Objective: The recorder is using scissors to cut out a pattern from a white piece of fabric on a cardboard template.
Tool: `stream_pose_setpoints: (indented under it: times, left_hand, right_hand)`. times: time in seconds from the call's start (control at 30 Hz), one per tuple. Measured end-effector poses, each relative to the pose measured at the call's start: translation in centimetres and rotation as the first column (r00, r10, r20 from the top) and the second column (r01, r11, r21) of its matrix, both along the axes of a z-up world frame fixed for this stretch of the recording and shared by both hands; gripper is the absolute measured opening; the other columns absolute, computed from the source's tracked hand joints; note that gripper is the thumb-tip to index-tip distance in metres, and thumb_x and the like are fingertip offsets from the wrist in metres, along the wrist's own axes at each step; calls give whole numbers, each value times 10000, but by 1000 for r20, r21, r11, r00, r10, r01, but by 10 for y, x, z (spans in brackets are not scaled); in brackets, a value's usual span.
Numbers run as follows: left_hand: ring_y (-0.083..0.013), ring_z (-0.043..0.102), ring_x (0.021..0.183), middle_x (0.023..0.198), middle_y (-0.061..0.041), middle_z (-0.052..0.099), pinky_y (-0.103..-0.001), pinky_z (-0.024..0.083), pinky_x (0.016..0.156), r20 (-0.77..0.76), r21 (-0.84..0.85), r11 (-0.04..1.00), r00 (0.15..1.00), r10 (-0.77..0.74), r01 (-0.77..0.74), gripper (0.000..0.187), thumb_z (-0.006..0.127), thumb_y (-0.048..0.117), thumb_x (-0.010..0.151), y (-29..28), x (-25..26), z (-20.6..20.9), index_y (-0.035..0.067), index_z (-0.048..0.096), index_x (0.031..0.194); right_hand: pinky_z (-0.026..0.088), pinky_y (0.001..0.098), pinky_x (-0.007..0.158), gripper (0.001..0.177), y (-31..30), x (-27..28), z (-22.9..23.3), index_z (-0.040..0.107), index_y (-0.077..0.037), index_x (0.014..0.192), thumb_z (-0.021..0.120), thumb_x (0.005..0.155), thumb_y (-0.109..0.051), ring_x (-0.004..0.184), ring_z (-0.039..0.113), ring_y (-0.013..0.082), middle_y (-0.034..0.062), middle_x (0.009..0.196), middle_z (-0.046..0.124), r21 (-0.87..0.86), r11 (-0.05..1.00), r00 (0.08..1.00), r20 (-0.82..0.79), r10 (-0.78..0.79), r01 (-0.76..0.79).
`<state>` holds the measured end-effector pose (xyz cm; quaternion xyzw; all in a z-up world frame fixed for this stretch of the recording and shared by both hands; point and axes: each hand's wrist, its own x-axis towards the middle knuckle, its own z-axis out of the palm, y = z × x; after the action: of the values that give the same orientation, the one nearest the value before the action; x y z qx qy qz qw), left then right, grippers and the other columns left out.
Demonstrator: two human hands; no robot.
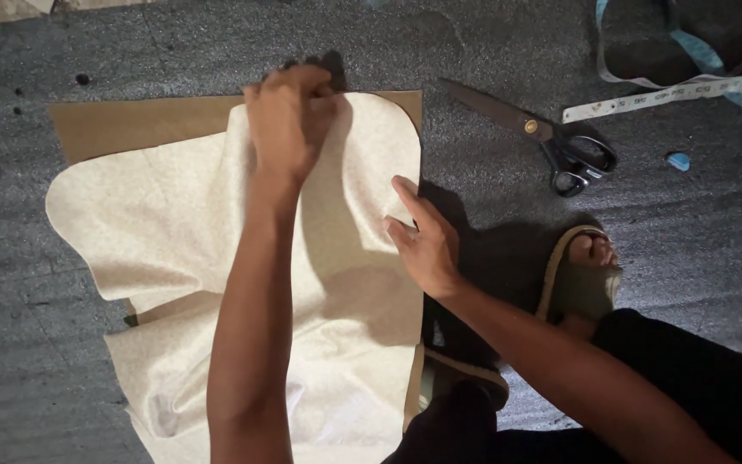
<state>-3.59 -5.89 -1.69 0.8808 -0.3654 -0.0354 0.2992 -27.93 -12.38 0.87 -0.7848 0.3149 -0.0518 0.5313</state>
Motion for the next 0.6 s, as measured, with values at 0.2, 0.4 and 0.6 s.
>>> stream_pose_setpoints:
  times: [0.2,0.4,0.6]
  left_hand:
    - [-207,725,859,943,-26,789,-405,441,893,-311,-46,998,950,33,-49,264,844,163,815,-10,-13,-5,95,771,1060]
    - [-231,741,812,873,-44,797,-384,510,831,-249,-82,997,969,-10,-11,254,853,132,776,-10,-8,-4,58,776,1007]
    - [-237,790,810,907,-128,779,-331,603,761,-317,-171,985,948,-30,-26,219,794,49,822,-3,-6,-6,5,759,1034]
  right_hand:
    - [488,359,1100,561,-1,-10,-13,559,-12,1438,758,916,-58,1343,597,293,201,1422,622,-45,999,1000,-7,4,-4]
    - [463,324,1081,435,5,-32,-17,564,-29,1451,623,1053,-196,1294,621,200,173,1421,661,180,974,988,-87,-126,140]
    - [514,302,1011,441,11,-36,-14,587,-94,1456,612,1035,-222,1165,681,181,132,1339,717,206,956,958,-242,-155,206]
